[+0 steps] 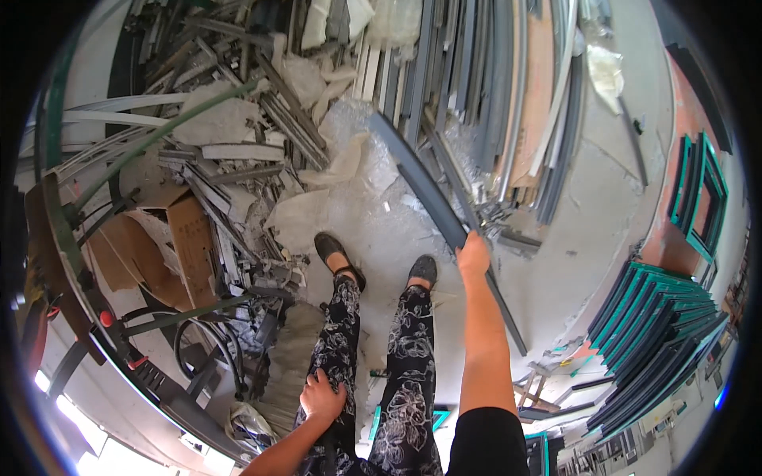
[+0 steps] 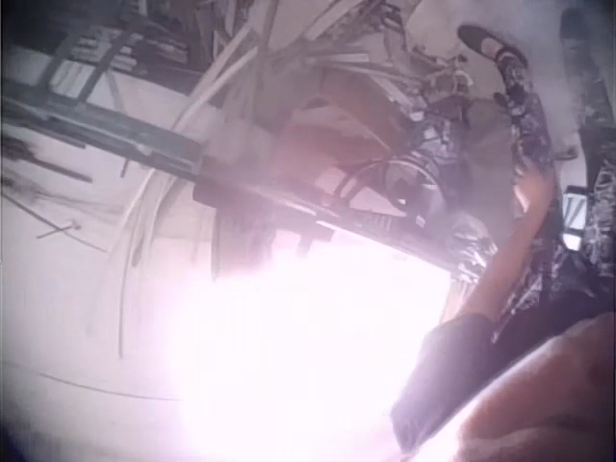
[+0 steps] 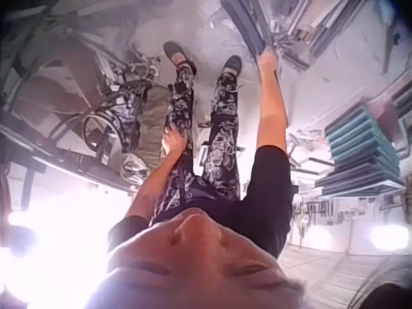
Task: The person measures a series of green-wrapped window frames with a tape measure, then operates a touchscreen console and uses a powered miter saw to cut long metal profiles, handling each profile by hand and setting them aside.
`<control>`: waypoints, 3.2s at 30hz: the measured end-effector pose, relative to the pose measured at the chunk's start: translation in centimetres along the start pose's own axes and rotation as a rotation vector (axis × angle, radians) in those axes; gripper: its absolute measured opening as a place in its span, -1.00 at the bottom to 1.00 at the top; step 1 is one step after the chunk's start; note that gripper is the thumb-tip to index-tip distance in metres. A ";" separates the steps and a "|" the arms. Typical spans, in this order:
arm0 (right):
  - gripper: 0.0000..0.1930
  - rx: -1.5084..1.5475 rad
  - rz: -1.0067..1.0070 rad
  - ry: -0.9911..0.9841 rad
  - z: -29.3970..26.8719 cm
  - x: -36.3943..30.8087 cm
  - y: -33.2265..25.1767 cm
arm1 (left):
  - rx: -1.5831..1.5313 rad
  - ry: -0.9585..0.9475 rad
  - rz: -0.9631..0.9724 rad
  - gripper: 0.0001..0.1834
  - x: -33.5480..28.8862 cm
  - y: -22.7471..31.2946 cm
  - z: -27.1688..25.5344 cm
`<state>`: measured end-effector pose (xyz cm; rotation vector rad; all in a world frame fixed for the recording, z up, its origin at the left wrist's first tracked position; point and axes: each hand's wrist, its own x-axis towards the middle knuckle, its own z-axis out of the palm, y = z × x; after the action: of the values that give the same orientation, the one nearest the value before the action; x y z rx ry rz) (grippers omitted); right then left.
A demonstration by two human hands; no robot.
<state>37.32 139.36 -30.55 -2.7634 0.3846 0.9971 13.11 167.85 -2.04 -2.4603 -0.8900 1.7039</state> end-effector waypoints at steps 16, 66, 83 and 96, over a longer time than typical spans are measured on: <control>-0.78 0.232 -0.090 -0.246 0.7 -9.6 -7.0 | -0.041 0.097 0.102 -0.48 1.3 -1.5 -5.5; -0.56 1.273 0.251 -0.458 -13.7 35.5 -70.6 | 0.244 0.973 0.134 -0.81 15.5 -26.5 -55.7; -0.60 1.002 0.087 -0.292 -16.6 35.9 -66.9 | 0.158 0.995 0.211 -0.85 16.6 -26.5 -55.9; -0.63 0.329 -0.140 0.202 -17.2 31.5 -75.3 | 0.213 0.956 0.192 -0.82 16.1 -26.8 -55.7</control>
<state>93.57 200.91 -31.84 -2.5532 0.3430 0.5656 53.49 214.17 15.48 -2.7492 -0.3341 0.4199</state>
